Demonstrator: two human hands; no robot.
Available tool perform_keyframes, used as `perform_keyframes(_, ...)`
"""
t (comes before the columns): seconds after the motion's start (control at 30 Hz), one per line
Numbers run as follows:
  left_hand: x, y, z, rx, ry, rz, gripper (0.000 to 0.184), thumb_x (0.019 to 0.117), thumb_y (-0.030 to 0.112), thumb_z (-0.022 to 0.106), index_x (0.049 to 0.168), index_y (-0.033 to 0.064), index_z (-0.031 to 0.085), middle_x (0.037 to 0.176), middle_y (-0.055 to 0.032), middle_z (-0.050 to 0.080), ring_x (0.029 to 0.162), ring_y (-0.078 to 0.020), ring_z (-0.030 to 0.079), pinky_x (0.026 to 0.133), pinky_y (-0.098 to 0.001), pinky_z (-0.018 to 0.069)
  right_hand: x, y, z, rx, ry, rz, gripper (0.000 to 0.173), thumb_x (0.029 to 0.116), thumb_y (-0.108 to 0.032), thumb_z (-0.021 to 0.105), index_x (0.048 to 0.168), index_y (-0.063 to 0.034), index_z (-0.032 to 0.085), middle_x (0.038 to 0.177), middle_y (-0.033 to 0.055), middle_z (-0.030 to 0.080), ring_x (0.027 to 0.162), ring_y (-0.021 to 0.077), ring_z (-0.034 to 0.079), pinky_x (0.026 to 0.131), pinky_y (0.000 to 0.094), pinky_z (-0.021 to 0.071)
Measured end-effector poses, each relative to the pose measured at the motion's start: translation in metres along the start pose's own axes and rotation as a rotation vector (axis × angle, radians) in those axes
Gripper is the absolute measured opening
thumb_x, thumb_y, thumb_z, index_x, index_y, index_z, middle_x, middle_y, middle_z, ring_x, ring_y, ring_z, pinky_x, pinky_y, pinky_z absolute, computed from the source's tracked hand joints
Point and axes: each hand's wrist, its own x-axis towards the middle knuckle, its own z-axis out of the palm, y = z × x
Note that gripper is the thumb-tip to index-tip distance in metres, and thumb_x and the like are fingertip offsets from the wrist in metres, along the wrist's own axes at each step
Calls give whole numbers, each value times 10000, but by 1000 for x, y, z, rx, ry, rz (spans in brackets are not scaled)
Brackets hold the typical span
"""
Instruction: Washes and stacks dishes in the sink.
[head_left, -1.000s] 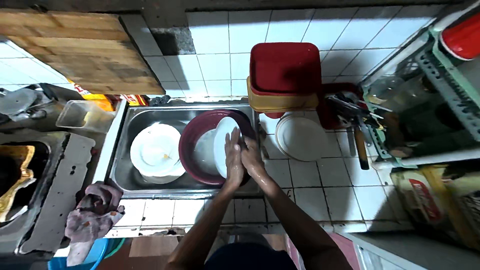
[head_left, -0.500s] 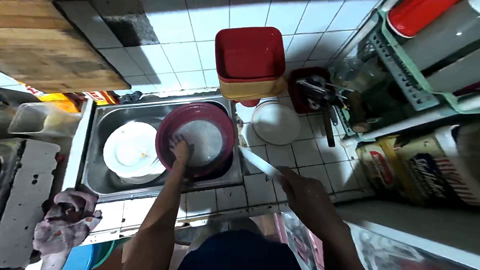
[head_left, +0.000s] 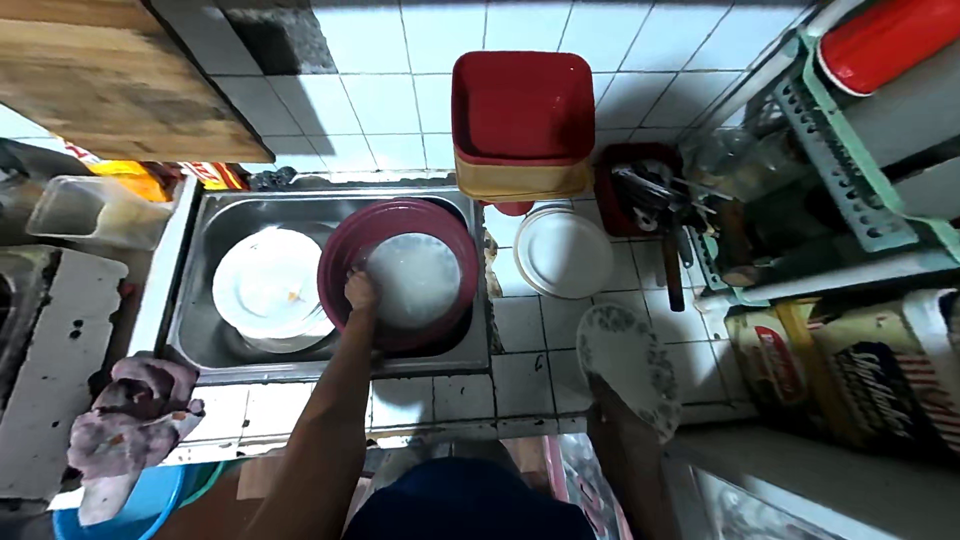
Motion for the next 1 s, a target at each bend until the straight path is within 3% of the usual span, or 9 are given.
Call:
perform_keyframes(0.13, -4, 7, -6, 24, 40, -73, 420, 1033, 132, 524, 1371, -116, 497, 1263, -353, 618, 1190, -502, 618, 956, -641, 500, -7, -6, -75, -12, 254, -77, 341, 967, -42, 565, 1275, 43, 683, 948, 257, 746, 709, 422, 728, 619, 588, 572)
perform_keyframes(0.23, -4, 10, -9, 0, 54, -83, 441, 1013, 148, 556, 1355, -127, 509, 1262, -360, 617, 1181, -510, 621, 950, -659, 493, -4, -14, -113, 66, 333, -248, 304, 991, -80, 536, 1190, 71, 708, 961, 237, 753, 790, 322, 747, 702, 433, 590)
perform_keyframes(0.3, -3, 9, -10, -28, 52, -82, 459, 1010, 177, 578, 1354, -120, 516, 1262, -358, 618, 1179, -514, 619, 950, -664, 491, 8, -21, -106, 66, 384, -409, 290, 993, -64, 507, 1140, 31, 738, 1005, 191, 765, 878, 281, 751, 789, 369, 595)
perform_keyframes(0.43, -2, 6, -15, -80, 49, -74, 441, 1026, 209, 578, 1331, -108, 543, 1247, -353, 628, 1172, -517, 623, 947, -667, 495, 55, -26, -60, 56, 402, -581, 338, 954, 29, 499, 1172, -25, 752, 1153, 155, 755, 1060, 308, 736, 921, 402, 585)
perform_keyframes(0.6, -14, 0, -19, -152, 96, -23, 431, 1001, 211, 612, 1260, -131, 564, 1179, -373, 636, 1123, -547, 627, 908, -690, 500, 102, -14, -1, 16, 403, -671, 379, 927, 76, 524, 1210, -41, 746, 1211, 150, 741, 1112, 319, 723, 968, 431, 569)
perform_keyframes(0.87, -4, 7, -28, -186, 76, -130, 522, 967, 254, 653, 1321, -113, 539, 1233, -331, 641, 1172, -484, 635, 966, -636, 499, 121, 3, 47, -20, 302, -577, 410, 940, 109, 505, 1266, -22, 717, 1280, 184, 706, 1193, 403, 676, 1019, 576, 520)
perform_keyframes(0.93, -5, 8, -32, -216, 65, -145, 556, 966, 261, 663, 1350, -114, 516, 1247, -336, 632, 1186, -483, 628, 981, -626, 496, 124, 0, 44, -41, 214, -527, 423, 954, 77, 514, 1323, -39, 687, 1363, 190, 658, 1288, 445, 601, 1066, 641, 453)
perform_keyframes(1.0, -6, 9, -33, -248, 80, -152, 570, 948, 254, 686, 1360, -102, 516, 1240, -332, 638, 1183, -480, 631, 982, -626, 498, 123, -15, 30, -51, 54, -446, 458, 979, -27, 566, 1435, -62, 599, 1525, 253, 492, 1442, 534, 380, 1159, 714, 281)
